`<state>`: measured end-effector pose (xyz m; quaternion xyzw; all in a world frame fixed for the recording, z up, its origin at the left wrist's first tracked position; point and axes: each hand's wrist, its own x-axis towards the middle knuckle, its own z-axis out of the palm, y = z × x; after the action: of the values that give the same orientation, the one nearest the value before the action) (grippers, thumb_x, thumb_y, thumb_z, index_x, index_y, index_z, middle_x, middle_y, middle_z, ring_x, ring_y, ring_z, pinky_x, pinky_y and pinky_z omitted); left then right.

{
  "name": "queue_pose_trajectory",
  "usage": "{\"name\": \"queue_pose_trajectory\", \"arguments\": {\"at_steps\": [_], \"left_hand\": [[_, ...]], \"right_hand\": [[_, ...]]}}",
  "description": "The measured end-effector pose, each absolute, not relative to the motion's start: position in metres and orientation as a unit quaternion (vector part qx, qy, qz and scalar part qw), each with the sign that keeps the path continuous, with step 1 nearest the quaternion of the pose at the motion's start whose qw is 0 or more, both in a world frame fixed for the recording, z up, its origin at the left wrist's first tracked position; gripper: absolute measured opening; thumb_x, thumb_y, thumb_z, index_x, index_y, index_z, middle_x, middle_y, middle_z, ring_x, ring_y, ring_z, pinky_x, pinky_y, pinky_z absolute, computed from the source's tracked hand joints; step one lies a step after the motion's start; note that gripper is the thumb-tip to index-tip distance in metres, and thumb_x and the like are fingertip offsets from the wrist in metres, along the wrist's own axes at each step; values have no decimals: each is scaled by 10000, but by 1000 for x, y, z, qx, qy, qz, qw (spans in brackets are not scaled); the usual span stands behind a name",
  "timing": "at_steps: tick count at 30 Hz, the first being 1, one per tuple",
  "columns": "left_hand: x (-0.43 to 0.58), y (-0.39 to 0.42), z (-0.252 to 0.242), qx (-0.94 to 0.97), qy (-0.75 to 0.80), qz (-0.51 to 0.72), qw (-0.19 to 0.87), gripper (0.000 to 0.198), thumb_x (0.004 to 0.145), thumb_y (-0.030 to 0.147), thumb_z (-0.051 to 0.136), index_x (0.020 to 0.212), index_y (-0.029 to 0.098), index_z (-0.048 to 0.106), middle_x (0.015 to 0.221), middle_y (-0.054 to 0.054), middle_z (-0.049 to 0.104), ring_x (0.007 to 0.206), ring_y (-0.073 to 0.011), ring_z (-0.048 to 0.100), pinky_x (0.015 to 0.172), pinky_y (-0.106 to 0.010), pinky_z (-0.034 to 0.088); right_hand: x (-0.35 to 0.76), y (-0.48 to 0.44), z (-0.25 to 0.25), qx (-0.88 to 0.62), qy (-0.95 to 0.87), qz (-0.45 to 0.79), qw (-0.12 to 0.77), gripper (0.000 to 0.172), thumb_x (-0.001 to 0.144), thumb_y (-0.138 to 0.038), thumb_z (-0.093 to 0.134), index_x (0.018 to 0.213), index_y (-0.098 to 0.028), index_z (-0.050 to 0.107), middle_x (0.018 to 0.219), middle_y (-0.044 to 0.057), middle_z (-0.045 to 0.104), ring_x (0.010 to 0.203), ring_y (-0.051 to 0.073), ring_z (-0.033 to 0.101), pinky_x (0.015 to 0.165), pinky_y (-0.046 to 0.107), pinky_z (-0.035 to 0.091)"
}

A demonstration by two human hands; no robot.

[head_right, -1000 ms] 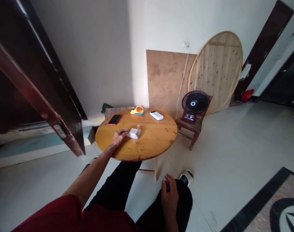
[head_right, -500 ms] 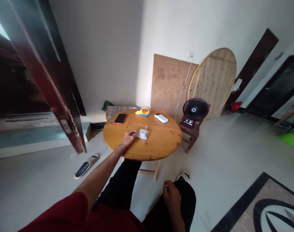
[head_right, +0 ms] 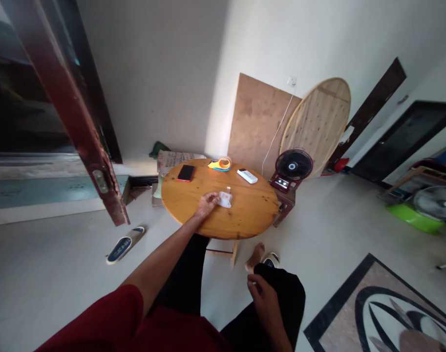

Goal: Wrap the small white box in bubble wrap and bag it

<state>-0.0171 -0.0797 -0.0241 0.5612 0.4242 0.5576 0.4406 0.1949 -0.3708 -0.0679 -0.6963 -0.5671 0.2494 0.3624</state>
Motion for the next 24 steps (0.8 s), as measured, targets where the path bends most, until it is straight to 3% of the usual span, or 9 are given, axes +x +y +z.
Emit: {"name": "queue_pose_trajectory", "arguments": {"at_steps": [3, 6, 9, 12, 17, 24], "left_hand": [[-17, -83, -25, 596, 416, 556, 402, 330, 715, 257, 688, 1038, 195, 681, 1097, -86, 649, 1033, -218, 592, 985, -385, 446], [-18, -86, -26, 630, 403, 551, 369, 387, 726, 245, 682, 1111, 210, 661, 1172, -88, 620, 1125, -232, 549, 1047, -390, 396], [-18, -86, -28, 653, 394, 545, 349, 408, 738, 245, 671, 1145, 217, 648, 1191, -86, 612, 1154, -235, 532, 1069, -386, 374], [-17, -84, -31, 672, 401, 535, 319, 403, 770, 259, 640, 1169, 205, 634, 1191, -97, 602, 1138, -238, 538, 1056, -388, 386], [-15, -83, -34, 694, 415, 517, 281, 351, 802, 254, 606, 1146, 190, 637, 1156, -105, 604, 1097, -237, 552, 1022, -380, 415], [-15, -85, -30, 705, 429, 498, 267, 352, 834, 271, 581, 1175, 188, 613, 1158, -115, 602, 1104, -245, 549, 1016, -391, 418]], "right_hand": [[201, -331, -21, -685, -556, 224, 415, 353, 750, -484, 616, 923, -200, 735, 959, 82, 732, 894, 271, 654, 838, 397, 501], [206, -277, 16, -664, -536, 233, 467, 386, 722, -488, 650, 929, -172, 723, 906, 82, 726, 826, 243, 647, 773, 391, 518], [207, -218, 34, -648, -521, 234, 503, 416, 626, -483, 721, 886, -158, 728, 950, 101, 719, 881, 253, 634, 710, 372, 528], [201, -163, 38, -646, -513, 285, 488, 436, 620, -480, 720, 927, -171, 715, 996, 102, 705, 885, 247, 630, 642, 354, 530], [181, -93, 33, -629, -526, 336, 465, 417, 685, -481, 671, 973, -179, 681, 1075, 91, 673, 980, 236, 608, 697, 328, 510], [171, -37, 20, -572, -592, 338, 456, 344, 678, -432, 685, 888, -160, 671, 936, 45, 679, 905, 199, 617, 762, 318, 493]]}}
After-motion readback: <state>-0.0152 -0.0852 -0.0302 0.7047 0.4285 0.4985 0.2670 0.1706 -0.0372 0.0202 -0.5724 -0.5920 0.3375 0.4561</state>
